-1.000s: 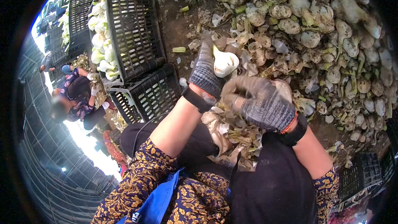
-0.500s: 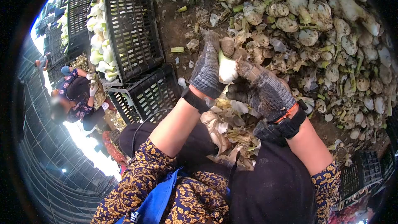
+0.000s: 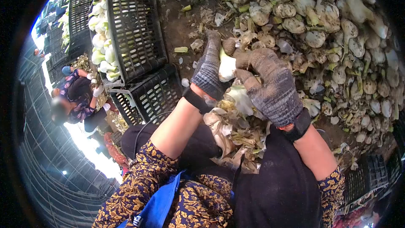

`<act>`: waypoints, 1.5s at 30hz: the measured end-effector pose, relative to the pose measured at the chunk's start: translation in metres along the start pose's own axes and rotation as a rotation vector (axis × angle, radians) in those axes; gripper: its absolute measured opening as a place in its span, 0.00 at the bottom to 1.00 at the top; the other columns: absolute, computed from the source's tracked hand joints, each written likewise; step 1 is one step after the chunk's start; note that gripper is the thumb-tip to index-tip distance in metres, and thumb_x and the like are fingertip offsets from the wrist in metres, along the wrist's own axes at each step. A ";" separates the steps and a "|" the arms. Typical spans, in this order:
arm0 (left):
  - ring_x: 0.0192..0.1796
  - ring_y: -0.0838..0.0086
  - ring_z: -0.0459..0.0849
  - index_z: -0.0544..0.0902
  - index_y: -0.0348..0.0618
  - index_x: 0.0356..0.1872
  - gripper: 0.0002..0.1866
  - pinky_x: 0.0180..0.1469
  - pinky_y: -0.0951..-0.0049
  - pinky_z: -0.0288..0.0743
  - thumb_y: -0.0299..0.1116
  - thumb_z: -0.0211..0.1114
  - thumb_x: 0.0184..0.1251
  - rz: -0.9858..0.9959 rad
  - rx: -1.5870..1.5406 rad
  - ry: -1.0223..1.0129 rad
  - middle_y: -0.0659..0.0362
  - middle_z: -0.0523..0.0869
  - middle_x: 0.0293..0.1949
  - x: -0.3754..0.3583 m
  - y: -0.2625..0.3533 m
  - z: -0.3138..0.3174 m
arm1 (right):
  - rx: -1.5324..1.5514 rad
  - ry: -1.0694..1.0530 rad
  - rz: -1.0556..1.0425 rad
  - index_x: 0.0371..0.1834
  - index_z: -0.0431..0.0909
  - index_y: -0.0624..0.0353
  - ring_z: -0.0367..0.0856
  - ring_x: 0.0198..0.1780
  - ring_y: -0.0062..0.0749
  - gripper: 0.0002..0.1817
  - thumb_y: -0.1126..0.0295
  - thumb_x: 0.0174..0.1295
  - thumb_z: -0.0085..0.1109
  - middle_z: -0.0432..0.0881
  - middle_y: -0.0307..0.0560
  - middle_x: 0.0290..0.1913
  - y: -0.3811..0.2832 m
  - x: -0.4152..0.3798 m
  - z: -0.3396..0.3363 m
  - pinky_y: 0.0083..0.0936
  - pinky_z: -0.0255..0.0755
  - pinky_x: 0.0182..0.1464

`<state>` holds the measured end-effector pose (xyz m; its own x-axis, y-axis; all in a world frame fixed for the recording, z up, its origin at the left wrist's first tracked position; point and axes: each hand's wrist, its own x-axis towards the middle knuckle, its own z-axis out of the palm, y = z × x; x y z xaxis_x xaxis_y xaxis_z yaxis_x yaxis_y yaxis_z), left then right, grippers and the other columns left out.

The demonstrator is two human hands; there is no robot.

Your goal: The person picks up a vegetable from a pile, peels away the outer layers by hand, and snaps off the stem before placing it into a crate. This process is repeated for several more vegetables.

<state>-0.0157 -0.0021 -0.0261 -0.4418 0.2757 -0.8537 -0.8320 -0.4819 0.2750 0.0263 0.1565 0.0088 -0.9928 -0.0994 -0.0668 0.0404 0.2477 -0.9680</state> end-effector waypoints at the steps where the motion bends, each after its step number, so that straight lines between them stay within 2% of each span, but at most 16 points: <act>1: 0.29 0.66 0.81 0.74 0.44 0.40 0.23 0.29 0.67 0.79 0.56 0.51 0.63 0.003 0.001 -0.001 0.54 0.80 0.31 0.005 -0.001 -0.003 | 0.000 0.001 -0.004 0.40 0.77 0.61 0.77 0.44 0.33 0.11 0.74 0.51 0.56 0.79 0.49 0.36 -0.005 0.001 -0.003 0.25 0.68 0.49; 3: 0.31 0.67 0.82 0.74 0.44 0.40 0.21 0.30 0.69 0.80 0.53 0.53 0.64 0.171 -0.229 -0.010 0.54 0.80 0.32 0.006 -0.001 0.006 | 0.197 -0.435 0.400 0.39 0.76 0.62 0.78 0.40 0.30 0.11 0.69 0.55 0.55 0.79 0.48 0.36 -0.014 -0.004 -0.009 0.27 0.71 0.45; 5: 0.35 0.68 0.82 0.75 0.45 0.43 0.18 0.36 0.69 0.80 0.49 0.55 0.64 0.174 -0.143 0.244 0.56 0.80 0.35 0.001 0.001 0.012 | 0.261 -0.417 0.235 0.39 0.76 0.61 0.79 0.38 0.27 0.12 0.65 0.59 0.51 0.80 0.47 0.36 0.008 -0.019 0.004 0.27 0.72 0.42; 7: 0.40 0.69 0.81 0.74 0.45 0.46 0.16 0.39 0.68 0.79 0.45 0.56 0.64 0.254 0.140 0.148 0.58 0.79 0.38 -0.004 0.003 0.013 | 1.119 -0.283 0.683 0.43 0.75 0.61 0.80 0.38 0.27 0.14 0.62 0.64 0.46 0.80 0.46 0.37 0.041 -0.030 0.011 0.25 0.74 0.41; 11: 0.42 0.72 0.80 0.73 0.42 0.48 0.15 0.43 0.73 0.76 0.38 0.55 0.65 0.779 0.941 -0.081 0.59 0.79 0.41 -0.006 -0.005 -0.002 | 0.279 -0.151 0.319 0.53 0.69 0.62 0.79 0.41 0.33 0.16 0.67 0.66 0.42 0.77 0.50 0.46 0.056 -0.026 0.014 0.26 0.73 0.45; 13: 0.45 0.67 0.79 0.71 0.40 0.52 0.17 0.48 0.72 0.72 0.31 0.57 0.62 0.307 0.569 0.122 0.54 0.78 0.43 -0.007 0.000 0.013 | 0.431 -0.156 0.393 0.54 0.68 0.62 0.79 0.41 0.33 0.16 0.68 0.66 0.42 0.76 0.49 0.45 0.061 -0.026 0.016 0.27 0.74 0.44; 15: 0.47 0.66 0.78 0.70 0.39 0.53 0.19 0.49 0.70 0.71 0.29 0.58 0.60 0.551 0.944 -0.002 0.51 0.77 0.45 0.004 -0.007 -0.004 | 0.743 -0.165 0.532 0.56 0.66 0.62 0.78 0.39 0.33 0.17 0.69 0.66 0.44 0.75 0.47 0.43 0.057 -0.021 0.018 0.29 0.76 0.42; 16: 0.46 0.68 0.79 0.72 0.38 0.50 0.16 0.48 0.71 0.72 0.32 0.57 0.62 0.999 1.658 0.080 0.53 0.79 0.43 0.003 -0.012 -0.011 | 0.344 -0.221 0.313 0.55 0.66 0.63 0.78 0.40 0.33 0.16 0.71 0.65 0.44 0.75 0.48 0.44 0.047 -0.018 0.013 0.29 0.75 0.44; 19: 0.45 0.70 0.79 0.73 0.39 0.48 0.15 0.47 0.72 0.73 0.33 0.57 0.62 1.181 1.822 0.154 0.55 0.79 0.42 0.005 -0.017 -0.014 | 0.387 -0.120 0.340 0.53 0.68 0.63 0.77 0.40 0.29 0.15 0.70 0.64 0.46 0.75 0.46 0.40 0.022 -0.012 0.010 0.28 0.75 0.43; 20: 0.45 0.70 0.79 0.73 0.39 0.48 0.15 0.47 0.72 0.73 0.33 0.57 0.62 1.181 1.822 0.155 0.55 0.79 0.42 0.005 -0.017 -0.010 | 0.387 -0.121 0.339 0.53 0.68 0.63 0.77 0.40 0.29 0.15 0.70 0.64 0.46 0.75 0.46 0.40 0.021 -0.013 0.011 0.28 0.75 0.43; 22: 0.49 0.66 0.77 0.72 0.38 0.51 0.18 0.50 0.69 0.71 0.26 0.58 0.58 0.217 0.242 0.149 0.51 0.78 0.43 0.008 -0.016 -0.002 | 0.906 -0.047 0.838 0.50 0.70 0.62 0.78 0.39 0.26 0.14 0.67 0.64 0.47 0.76 0.43 0.38 0.021 -0.015 0.013 0.26 0.75 0.43; 26: 0.44 0.67 0.76 0.73 0.36 0.46 0.13 0.48 0.69 0.70 0.35 0.48 0.69 0.247 0.263 0.191 0.50 0.77 0.43 0.005 -0.016 -0.001 | 0.997 0.031 0.844 0.48 0.71 0.61 0.79 0.38 0.27 0.14 0.65 0.62 0.52 0.77 0.42 0.41 0.044 -0.025 0.013 0.27 0.75 0.43; 28: 0.35 0.71 0.82 0.74 0.43 0.44 0.10 0.36 0.76 0.77 0.33 0.56 0.64 1.114 1.566 0.143 0.55 0.80 0.36 0.012 -0.021 -0.019 | 0.825 -0.075 0.711 0.47 0.71 0.61 0.78 0.37 0.27 0.14 0.66 0.61 0.53 0.77 0.42 0.40 0.039 -0.016 0.014 0.27 0.75 0.42; 32: 0.32 0.74 0.81 0.74 0.45 0.42 0.09 0.30 0.78 0.78 0.36 0.55 0.65 1.152 1.299 0.068 0.57 0.80 0.36 0.010 -0.020 -0.009 | 0.667 -0.041 0.710 0.44 0.72 0.61 0.77 0.36 0.24 0.12 0.68 0.60 0.55 0.77 0.42 0.38 0.025 -0.010 0.011 0.24 0.76 0.40; 34: 0.38 0.71 0.81 0.73 0.42 0.44 0.10 0.34 0.75 0.79 0.35 0.55 0.65 0.298 0.485 0.128 0.54 0.78 0.40 -0.001 -0.015 0.007 | 0.641 -0.039 0.763 0.43 0.73 0.61 0.77 0.36 0.24 0.11 0.69 0.60 0.55 0.77 0.42 0.38 0.030 -0.015 0.011 0.22 0.76 0.40; 45: 0.40 0.72 0.81 0.73 0.43 0.50 0.14 0.37 0.73 0.78 0.35 0.55 0.65 0.108 0.172 0.186 0.57 0.80 0.40 -0.014 -0.006 0.014 | 0.074 0.042 0.167 0.44 0.73 0.62 0.76 0.42 0.31 0.13 0.71 0.55 0.54 0.78 0.46 0.39 0.023 -0.007 0.009 0.27 0.70 0.47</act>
<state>-0.0088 0.0088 -0.0096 -0.4753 0.0657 -0.8774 -0.8352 -0.3472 0.4264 0.0350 0.1547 -0.0154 -0.9753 -0.0215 -0.2197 0.2120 0.1860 -0.9594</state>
